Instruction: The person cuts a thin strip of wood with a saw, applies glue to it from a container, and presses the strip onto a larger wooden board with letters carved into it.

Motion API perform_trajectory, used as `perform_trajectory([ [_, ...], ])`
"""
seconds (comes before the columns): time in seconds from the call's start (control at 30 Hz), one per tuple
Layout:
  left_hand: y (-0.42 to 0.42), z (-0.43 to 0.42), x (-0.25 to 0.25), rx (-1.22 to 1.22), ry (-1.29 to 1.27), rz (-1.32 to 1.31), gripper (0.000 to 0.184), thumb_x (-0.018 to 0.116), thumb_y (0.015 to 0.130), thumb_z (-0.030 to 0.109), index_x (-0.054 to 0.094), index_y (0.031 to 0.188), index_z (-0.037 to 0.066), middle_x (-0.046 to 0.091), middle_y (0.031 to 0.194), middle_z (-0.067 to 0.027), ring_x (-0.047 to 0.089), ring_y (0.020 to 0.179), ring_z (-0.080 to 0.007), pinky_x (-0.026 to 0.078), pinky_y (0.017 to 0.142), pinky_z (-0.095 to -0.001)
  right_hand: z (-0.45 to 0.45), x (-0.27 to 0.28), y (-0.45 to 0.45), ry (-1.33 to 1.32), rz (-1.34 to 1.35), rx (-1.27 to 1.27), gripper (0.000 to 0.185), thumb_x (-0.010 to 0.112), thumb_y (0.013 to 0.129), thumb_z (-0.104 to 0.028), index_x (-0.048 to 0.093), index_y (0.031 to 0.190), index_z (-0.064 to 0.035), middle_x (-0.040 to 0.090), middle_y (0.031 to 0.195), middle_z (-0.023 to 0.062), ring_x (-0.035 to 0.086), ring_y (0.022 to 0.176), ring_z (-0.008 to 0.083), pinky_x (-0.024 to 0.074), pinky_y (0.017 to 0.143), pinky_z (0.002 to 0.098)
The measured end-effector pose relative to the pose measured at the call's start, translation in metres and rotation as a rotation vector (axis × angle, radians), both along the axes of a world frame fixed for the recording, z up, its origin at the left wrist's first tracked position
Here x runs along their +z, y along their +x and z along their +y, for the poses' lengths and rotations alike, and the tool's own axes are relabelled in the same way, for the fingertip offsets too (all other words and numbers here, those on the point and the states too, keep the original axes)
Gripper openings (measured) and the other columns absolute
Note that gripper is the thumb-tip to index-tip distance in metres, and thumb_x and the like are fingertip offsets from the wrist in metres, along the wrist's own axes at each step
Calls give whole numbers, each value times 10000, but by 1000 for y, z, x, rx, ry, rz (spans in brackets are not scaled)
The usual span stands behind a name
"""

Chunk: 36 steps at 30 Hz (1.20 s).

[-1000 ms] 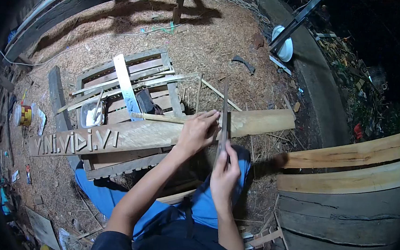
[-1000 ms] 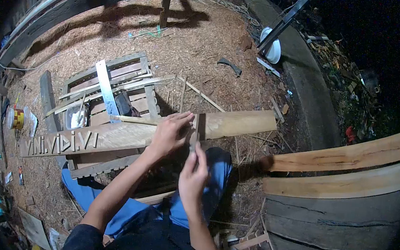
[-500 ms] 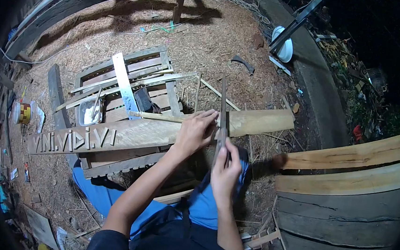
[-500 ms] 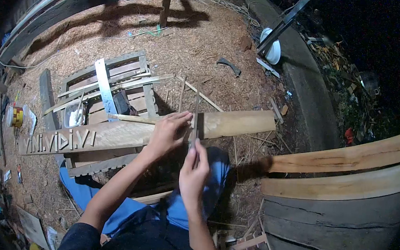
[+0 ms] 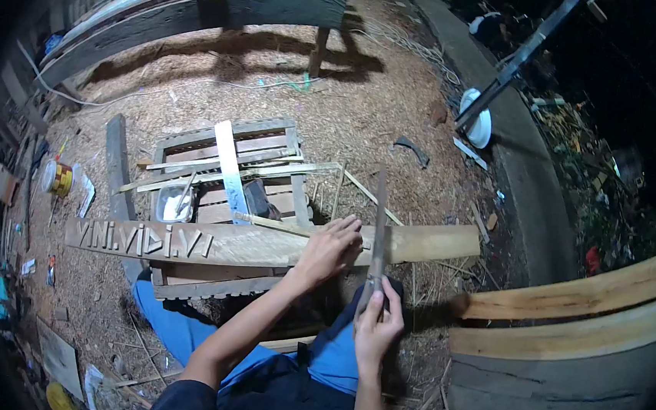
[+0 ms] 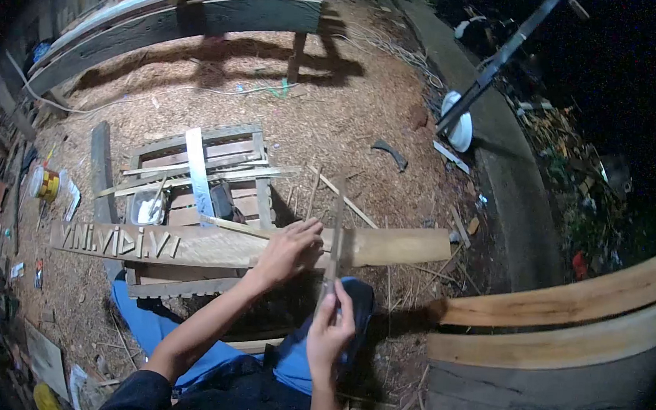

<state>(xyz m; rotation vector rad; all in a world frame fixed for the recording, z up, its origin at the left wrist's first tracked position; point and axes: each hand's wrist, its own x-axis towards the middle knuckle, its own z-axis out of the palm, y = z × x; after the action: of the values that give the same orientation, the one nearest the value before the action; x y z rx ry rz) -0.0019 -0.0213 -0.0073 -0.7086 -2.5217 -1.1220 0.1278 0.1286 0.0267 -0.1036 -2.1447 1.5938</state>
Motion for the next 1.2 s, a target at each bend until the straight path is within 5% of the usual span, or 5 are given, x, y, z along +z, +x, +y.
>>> perform_trajectory([
  [0.17,4,5,8,1,-184,104,474,771,807,156,625,1250,69,633,1386,-143,548,1363,-345,388,1178,-456,18,0,3,-67,-48,-63,328,504,1108,-122,563,1423,-47,557,702,-27,369,443,11,255,398,226],
  [0.6,26,-42,102,110,-134,165,146,648,882,61,664,1024,87,695,835,-96,699,815,-289,532,724,-422,-14,41,-8,-125,-9,-2,341,510,1099,-105,561,1431,-47,560,782,-35,377,499,-3,267,429,205],
  [0.77,77,-119,135,277,-3,110,70,696,926,79,655,977,56,687,804,-146,697,769,-356,536,664,-450,-72,61,-20,137,-97,136,379,585,1045,-95,592,1392,57,715,1228,173,694,1025,203,554,884,329],
  [1.0,143,-199,121,512,111,25,102,714,939,87,652,994,28,691,843,-174,700,784,-371,535,663,-457,-153,53,-54,496,-113,286,446,608,1013,-188,576,1448,-90,732,1092,260,732,942,436,572,808,487],
  [1.2,179,-223,120,615,207,-74,120,718,947,104,667,1023,27,691,826,-186,699,770,-381,538,659,-458,-188,23,-79,689,-56,324,441,612,994,-217,591,1420,-103,739,1027,243,713,856,453,547,746,538],
])
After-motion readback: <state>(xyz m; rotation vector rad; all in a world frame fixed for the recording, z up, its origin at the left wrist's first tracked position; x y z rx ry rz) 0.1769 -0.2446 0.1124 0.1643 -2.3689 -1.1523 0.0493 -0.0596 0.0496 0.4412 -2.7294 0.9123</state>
